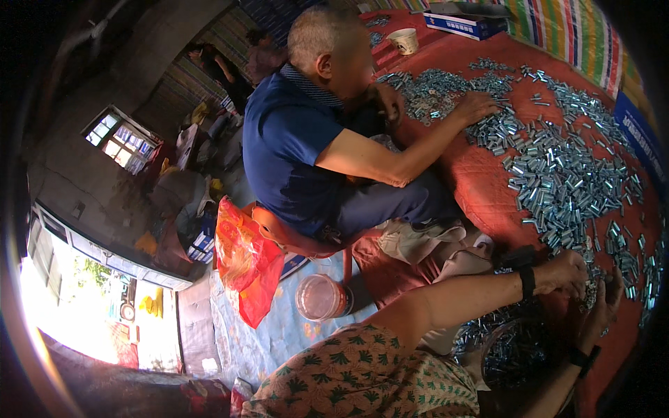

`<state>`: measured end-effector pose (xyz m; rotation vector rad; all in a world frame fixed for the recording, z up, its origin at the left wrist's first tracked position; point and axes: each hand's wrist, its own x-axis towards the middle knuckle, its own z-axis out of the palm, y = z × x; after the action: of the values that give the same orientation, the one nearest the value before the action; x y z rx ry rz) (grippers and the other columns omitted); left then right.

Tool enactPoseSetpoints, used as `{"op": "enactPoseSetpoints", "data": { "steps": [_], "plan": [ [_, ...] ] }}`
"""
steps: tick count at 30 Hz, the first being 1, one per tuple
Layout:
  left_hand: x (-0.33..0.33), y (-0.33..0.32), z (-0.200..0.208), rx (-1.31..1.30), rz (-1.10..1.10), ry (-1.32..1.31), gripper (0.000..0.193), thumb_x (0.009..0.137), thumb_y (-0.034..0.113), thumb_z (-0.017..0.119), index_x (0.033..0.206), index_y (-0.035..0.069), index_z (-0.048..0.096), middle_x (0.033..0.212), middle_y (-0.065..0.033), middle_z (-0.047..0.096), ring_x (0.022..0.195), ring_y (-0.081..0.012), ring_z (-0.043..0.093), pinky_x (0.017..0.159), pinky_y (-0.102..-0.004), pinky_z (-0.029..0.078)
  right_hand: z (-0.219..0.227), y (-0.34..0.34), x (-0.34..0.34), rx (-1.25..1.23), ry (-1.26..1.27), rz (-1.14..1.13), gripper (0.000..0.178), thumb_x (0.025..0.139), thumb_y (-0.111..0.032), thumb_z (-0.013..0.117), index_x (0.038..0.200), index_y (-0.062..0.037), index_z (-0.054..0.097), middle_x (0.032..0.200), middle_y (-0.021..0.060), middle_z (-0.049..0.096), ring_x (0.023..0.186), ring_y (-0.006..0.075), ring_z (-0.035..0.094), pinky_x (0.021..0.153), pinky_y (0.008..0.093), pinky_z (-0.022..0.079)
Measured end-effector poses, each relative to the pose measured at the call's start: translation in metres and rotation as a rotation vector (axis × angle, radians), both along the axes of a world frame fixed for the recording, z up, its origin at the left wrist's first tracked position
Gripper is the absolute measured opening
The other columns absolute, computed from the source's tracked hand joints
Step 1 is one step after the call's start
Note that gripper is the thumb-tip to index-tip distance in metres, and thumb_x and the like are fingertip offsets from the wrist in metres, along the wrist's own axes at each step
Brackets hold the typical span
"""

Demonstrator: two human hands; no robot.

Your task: Sorting and pairing metal bolts, nuts, and washers on a work table.

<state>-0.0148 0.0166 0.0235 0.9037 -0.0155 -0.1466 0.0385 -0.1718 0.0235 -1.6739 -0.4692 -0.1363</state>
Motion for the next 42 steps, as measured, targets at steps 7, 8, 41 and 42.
{"op": "enactPoseSetpoints", "data": {
  "steps": [7,8,41,42],
  "plan": [
    [-0.005,0.006,-0.001,0.102,-0.05,-0.051,0.016,0.092,0.008,0.06,0.09,-0.007,0.056,0.072,-0.0171,0.066,0.064,-0.0249,0.07,0.046,-0.029,0.054,0.013,0.004,-0.006,-0.021,0.01,0.072,0.056,0.091,-0.005,0.056,0.145,-0.0067,0.039,0.129,0.01,0.052,0.12,0.0206,0.05,0.102,0.0364,0.04],
    [-0.005,0.007,-0.002,0.079,-0.07,-0.071,0.015,0.092,0.007,0.06,0.089,-0.007,0.056,0.072,-0.0171,0.066,0.065,-0.0253,0.07,0.048,-0.0302,0.055,0.016,-0.001,-0.005,-0.026,0.047,0.151,0.059,0.089,-0.005,0.057,0.146,-0.0071,0.038,0.125,0.0093,0.053,0.118,0.0202,0.051,0.101,0.036,0.041],
    [0.002,0.01,-0.013,0.057,-0.048,-0.006,0.014,0.092,0.007,0.059,0.086,-0.004,0.054,0.069,-0.0157,0.064,0.062,-0.0265,0.069,0.051,-0.0331,0.057,0.024,0.023,-0.015,-0.242,-0.171,0.23,0.057,0.087,0.003,0.056,0.141,-0.0037,0.04,0.124,0.0125,0.051,0.074,0.0137,0.052,0.06,0.025,0.045],
    [0.002,0.01,-0.012,0.064,-0.052,0.001,0.013,0.092,0.006,0.059,0.085,-0.004,0.053,0.069,-0.0155,0.064,0.062,-0.0266,0.069,0.051,-0.0329,0.057,0.023,0.021,-0.013,-0.457,-0.399,0.153,0.058,0.087,0.005,0.056,0.141,-0.0042,0.039,0.122,0.0122,0.051,0.074,0.0138,0.052,0.06,0.0252,0.045]
  ]
}}
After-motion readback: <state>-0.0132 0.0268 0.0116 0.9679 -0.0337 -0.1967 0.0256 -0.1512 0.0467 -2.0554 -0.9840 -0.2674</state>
